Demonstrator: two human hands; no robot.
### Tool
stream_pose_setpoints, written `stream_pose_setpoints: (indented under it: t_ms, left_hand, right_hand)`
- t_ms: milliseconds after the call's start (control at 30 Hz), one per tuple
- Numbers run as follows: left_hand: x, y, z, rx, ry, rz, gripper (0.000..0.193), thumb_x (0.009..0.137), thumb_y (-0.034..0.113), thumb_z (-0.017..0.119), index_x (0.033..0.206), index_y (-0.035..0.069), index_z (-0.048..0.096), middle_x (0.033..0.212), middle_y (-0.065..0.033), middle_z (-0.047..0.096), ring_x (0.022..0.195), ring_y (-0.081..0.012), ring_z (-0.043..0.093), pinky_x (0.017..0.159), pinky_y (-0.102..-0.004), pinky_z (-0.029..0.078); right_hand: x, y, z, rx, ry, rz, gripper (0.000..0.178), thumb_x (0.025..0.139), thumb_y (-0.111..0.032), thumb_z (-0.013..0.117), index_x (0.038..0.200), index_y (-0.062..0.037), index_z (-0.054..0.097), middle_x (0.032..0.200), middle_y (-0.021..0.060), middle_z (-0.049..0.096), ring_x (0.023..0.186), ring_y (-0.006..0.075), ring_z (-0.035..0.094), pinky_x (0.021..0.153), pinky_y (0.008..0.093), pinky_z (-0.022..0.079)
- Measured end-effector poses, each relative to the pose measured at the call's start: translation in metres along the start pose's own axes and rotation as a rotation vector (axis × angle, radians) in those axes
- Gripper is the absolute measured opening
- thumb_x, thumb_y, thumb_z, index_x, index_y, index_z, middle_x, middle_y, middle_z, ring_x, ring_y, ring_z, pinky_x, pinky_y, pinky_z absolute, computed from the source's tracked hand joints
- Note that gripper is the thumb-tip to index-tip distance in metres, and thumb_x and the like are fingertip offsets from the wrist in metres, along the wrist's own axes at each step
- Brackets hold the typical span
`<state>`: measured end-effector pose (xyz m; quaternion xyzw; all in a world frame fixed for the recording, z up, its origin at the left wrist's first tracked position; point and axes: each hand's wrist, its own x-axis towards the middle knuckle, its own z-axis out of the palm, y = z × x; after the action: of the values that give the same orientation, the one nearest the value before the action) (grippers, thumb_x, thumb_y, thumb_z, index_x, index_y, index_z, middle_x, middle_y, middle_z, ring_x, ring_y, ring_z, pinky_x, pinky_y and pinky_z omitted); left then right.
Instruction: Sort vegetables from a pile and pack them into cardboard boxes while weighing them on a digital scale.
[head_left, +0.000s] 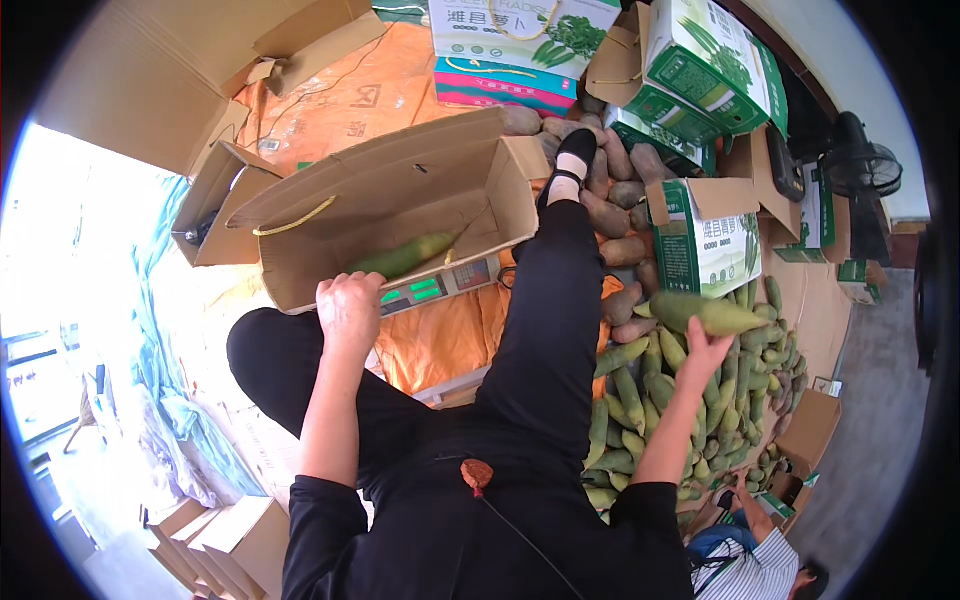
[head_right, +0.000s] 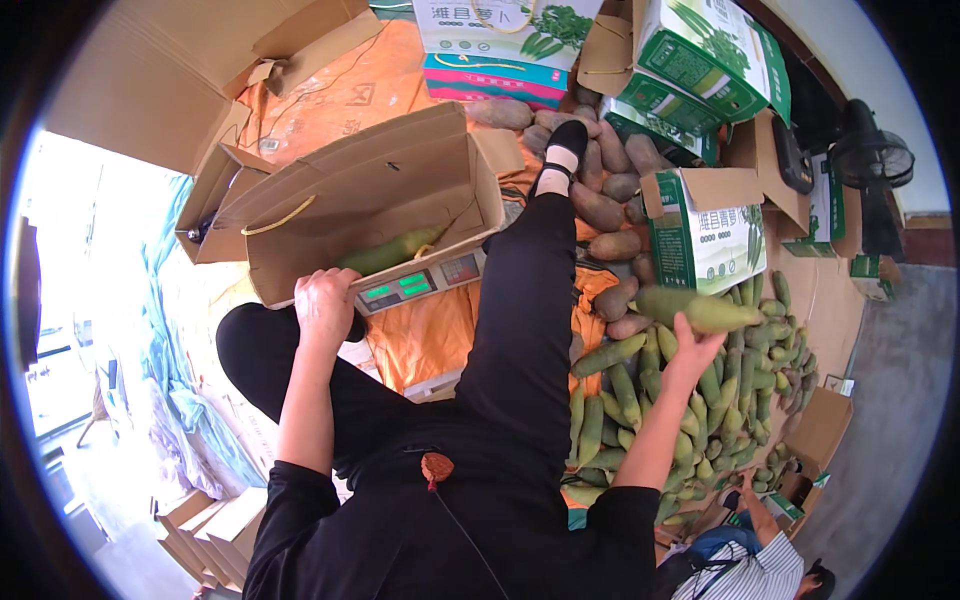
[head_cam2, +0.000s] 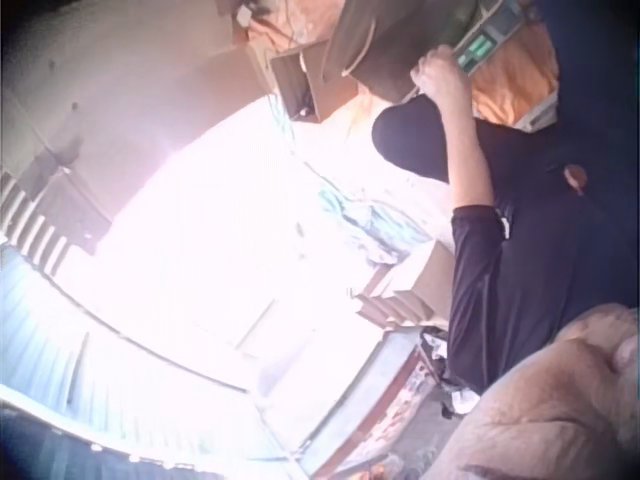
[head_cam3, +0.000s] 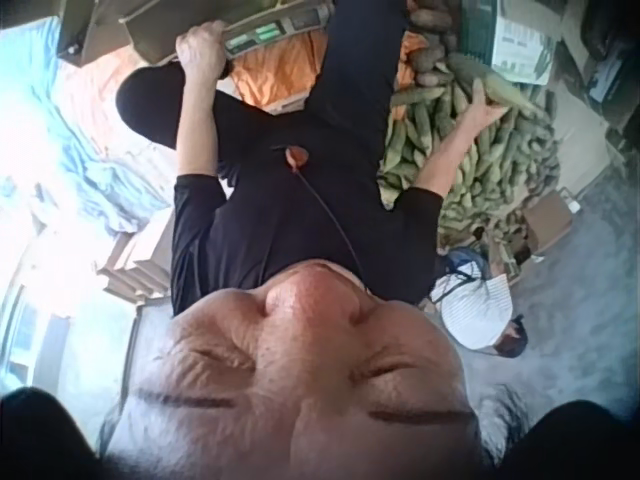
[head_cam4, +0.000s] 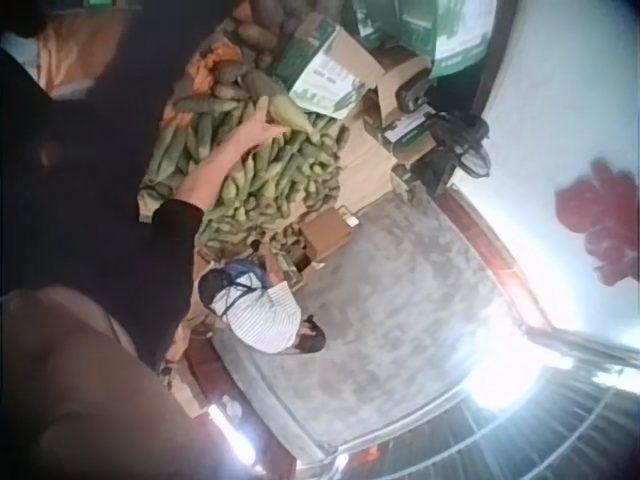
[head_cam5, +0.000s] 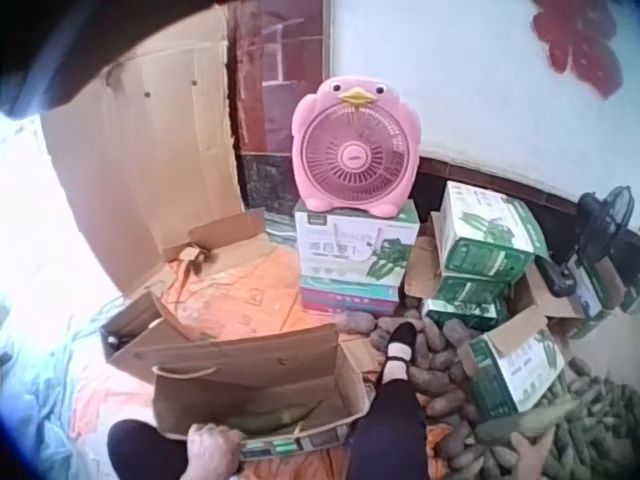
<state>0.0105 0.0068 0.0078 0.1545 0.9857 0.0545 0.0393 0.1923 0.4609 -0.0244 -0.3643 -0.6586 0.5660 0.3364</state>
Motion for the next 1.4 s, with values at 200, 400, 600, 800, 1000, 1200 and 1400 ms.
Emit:
stream_pose_setpoints:
  t_ms: [200, 400, 600, 800, 1000, 1200, 1400]
  left_hand:
    - [0.000, -0.002, 0.003, -0.009, 0.019, -0.003, 0.010, 0.074, 0.012, 0.064, 0.083, 0.013, 0.069, 0.077, -0.0041, 0.065, 0.081, -0.0240, 0.062, 0.076, -0.0391, 0.045]
    - [-0.003, -0.004, 0.005, 0.003, 0.014, -0.015, 0.008, 0.074, 0.013, 0.066, 0.081, 0.013, 0.069, 0.076, -0.0043, 0.065, 0.080, -0.0238, 0.062, 0.075, -0.0388, 0.045]
    - [-0.002, -0.004, 0.005, -0.005, 0.001, 0.003, 0.009, 0.074, 0.012, 0.064, 0.081, 0.014, 0.068, 0.076, -0.0038, 0.065, 0.080, -0.0240, 0.062, 0.073, -0.0394, 0.045]
    - [0.009, 0.004, 0.001, 0.091, -0.073, 0.019, 0.010, 0.081, 0.016, 0.059, 0.086, 0.015, 0.067, 0.084, -0.0051, 0.066, 0.085, -0.0248, 0.063, 0.075, -0.0408, 0.045]
    - [0.005, 0.002, 0.001, 0.010, 0.002, 0.006, 0.013, 0.076, 0.012, 0.063, 0.088, 0.009, 0.067, 0.083, -0.0085, 0.065, 0.084, -0.0279, 0.062, 0.076, -0.0418, 0.045]
    - [0.003, -0.001, 0.003, 0.006, -0.020, 0.036, 0.013, 0.077, 0.011, 0.062, 0.089, 0.008, 0.066, 0.084, -0.0103, 0.065, 0.084, -0.0301, 0.061, 0.076, -0.0421, 0.045]
    - [0.006, 0.006, 0.003, -0.004, -0.025, 0.041, 0.013, 0.079, 0.014, 0.061, 0.089, 0.008, 0.066, 0.084, -0.0104, 0.066, 0.083, -0.0307, 0.062, 0.074, -0.0423, 0.046]
  right_hand:
    - [0.010, -0.144, 0.134, 0.250, -0.645, -0.224, 0.056, 0.074, 0.009, 0.068, 0.124, -0.0005, 0.045, 0.121, 0.0124, 0.055, 0.114, 0.0223, 0.053, 0.099, 0.0367, 0.042]
    - [-0.033, -0.180, 0.266, -0.056, -1.143, -0.450, 0.063, 0.066, 0.000, 0.076, 0.124, -0.0031, 0.048, 0.114, 0.0092, 0.057, 0.113, 0.0206, 0.053, 0.097, 0.0347, 0.042]
    - [-0.070, -0.111, 0.349, -0.781, -1.453, -0.825, 0.048, 0.068, -0.007, 0.072, 0.111, -0.0058, 0.052, 0.114, 0.0158, 0.057, 0.107, 0.0332, 0.053, 0.089, 0.0410, 0.047]
    - [-0.079, -0.019, 0.371, -1.103, -1.452, -0.824, 0.036, 0.074, -0.012, 0.067, 0.109, -0.0092, 0.060, 0.103, 0.0131, 0.066, 0.102, 0.0294, 0.062, 0.083, 0.0414, 0.051]
    - [-0.072, -0.098, 0.328, -0.699, -1.431, -0.550, 0.042, 0.074, -0.025, 0.073, 0.111, -0.0086, 0.061, 0.103, 0.0137, 0.066, 0.099, 0.0306, 0.063, 0.083, 0.0419, 0.049]
    - [-0.017, -0.132, 0.209, -0.004, -1.032, -0.241, 0.028, 0.085, -0.010, 0.066, 0.111, -0.0038, 0.061, 0.098, 0.0080, 0.066, 0.091, 0.0129, 0.063, 0.081, 0.0270, 0.051]
    - [0.038, 0.010, 0.063, -0.234, -0.373, 0.021, 0.024, 0.083, -0.012, 0.067, 0.105, -0.0019, 0.063, 0.093, 0.0073, 0.067, 0.084, 0.0136, 0.062, 0.075, 0.0277, 0.051]
